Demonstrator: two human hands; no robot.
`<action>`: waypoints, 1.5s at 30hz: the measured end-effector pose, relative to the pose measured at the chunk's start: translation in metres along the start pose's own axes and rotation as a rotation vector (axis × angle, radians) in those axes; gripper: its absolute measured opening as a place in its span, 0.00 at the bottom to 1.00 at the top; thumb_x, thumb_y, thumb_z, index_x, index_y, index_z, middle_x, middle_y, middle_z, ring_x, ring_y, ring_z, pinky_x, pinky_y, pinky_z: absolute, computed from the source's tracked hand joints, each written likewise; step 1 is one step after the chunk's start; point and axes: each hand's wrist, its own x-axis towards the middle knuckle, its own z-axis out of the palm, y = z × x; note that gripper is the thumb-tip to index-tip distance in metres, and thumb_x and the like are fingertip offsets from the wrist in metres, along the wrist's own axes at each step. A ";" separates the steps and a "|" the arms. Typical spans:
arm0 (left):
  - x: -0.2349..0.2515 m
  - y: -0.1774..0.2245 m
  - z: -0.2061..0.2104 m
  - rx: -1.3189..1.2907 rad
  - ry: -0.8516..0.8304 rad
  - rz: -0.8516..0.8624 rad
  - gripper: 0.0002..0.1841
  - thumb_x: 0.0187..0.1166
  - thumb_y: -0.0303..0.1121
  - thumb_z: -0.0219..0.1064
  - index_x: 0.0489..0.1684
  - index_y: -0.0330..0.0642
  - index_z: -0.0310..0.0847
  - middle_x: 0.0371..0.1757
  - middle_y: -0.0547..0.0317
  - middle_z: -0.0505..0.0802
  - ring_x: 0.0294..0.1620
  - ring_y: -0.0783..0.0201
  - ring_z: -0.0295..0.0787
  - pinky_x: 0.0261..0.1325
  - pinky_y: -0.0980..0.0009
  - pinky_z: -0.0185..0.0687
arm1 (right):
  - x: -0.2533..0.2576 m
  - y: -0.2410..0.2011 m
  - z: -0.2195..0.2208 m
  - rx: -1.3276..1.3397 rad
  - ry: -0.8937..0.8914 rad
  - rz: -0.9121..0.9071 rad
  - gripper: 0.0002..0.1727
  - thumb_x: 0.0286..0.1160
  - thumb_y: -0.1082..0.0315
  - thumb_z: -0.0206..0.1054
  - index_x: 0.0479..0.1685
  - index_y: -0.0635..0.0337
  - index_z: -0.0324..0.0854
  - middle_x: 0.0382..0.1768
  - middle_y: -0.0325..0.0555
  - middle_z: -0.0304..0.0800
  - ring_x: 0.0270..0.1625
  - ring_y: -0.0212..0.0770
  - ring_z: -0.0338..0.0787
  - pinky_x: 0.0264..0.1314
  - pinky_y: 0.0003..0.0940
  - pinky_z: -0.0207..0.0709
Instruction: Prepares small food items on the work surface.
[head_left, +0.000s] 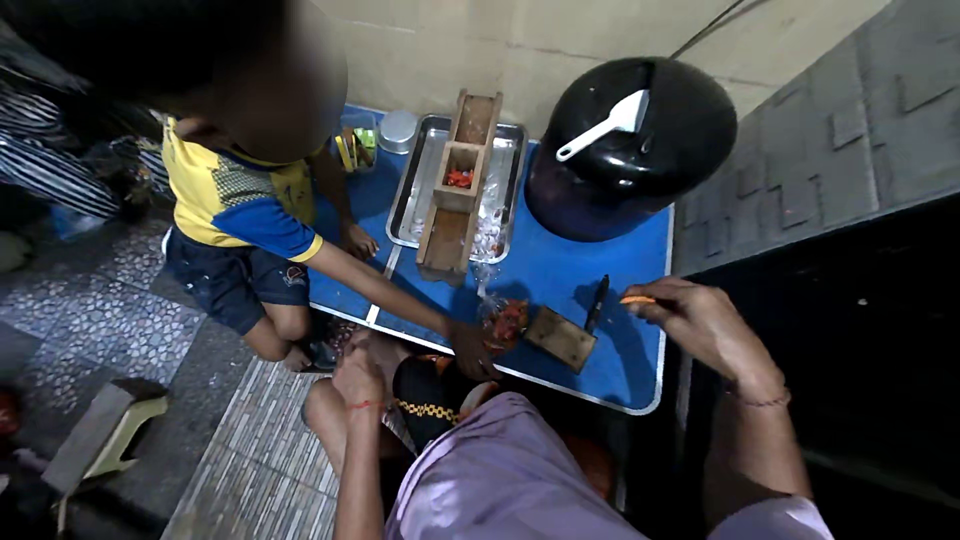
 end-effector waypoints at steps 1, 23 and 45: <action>-0.001 -0.015 0.001 -0.020 0.061 -0.020 0.15 0.81 0.26 0.63 0.64 0.36 0.86 0.66 0.33 0.88 0.63 0.31 0.87 0.62 0.33 0.80 | 0.001 -0.003 0.004 0.011 0.033 -0.008 0.09 0.80 0.77 0.67 0.50 0.64 0.92 0.47 0.58 0.91 0.43 0.54 0.91 0.51 0.57 0.84; 0.036 0.022 0.058 0.069 0.156 0.084 0.18 0.78 0.32 0.66 0.64 0.40 0.86 0.69 0.37 0.85 0.65 0.38 0.86 0.64 0.41 0.81 | 0.042 0.030 0.076 0.510 0.337 0.187 0.14 0.87 0.69 0.63 0.63 0.65 0.84 0.57 0.57 0.87 0.46 0.42 0.92 0.55 0.41 0.89; -0.034 0.159 -0.057 -0.444 -0.073 0.668 0.20 0.87 0.25 0.58 0.75 0.24 0.75 0.75 0.38 0.84 0.80 0.57 0.77 0.87 0.66 0.60 | 0.030 -0.011 0.143 0.191 0.533 0.047 0.18 0.87 0.71 0.56 0.59 0.81 0.83 0.59 0.81 0.85 0.64 0.78 0.85 0.73 0.68 0.73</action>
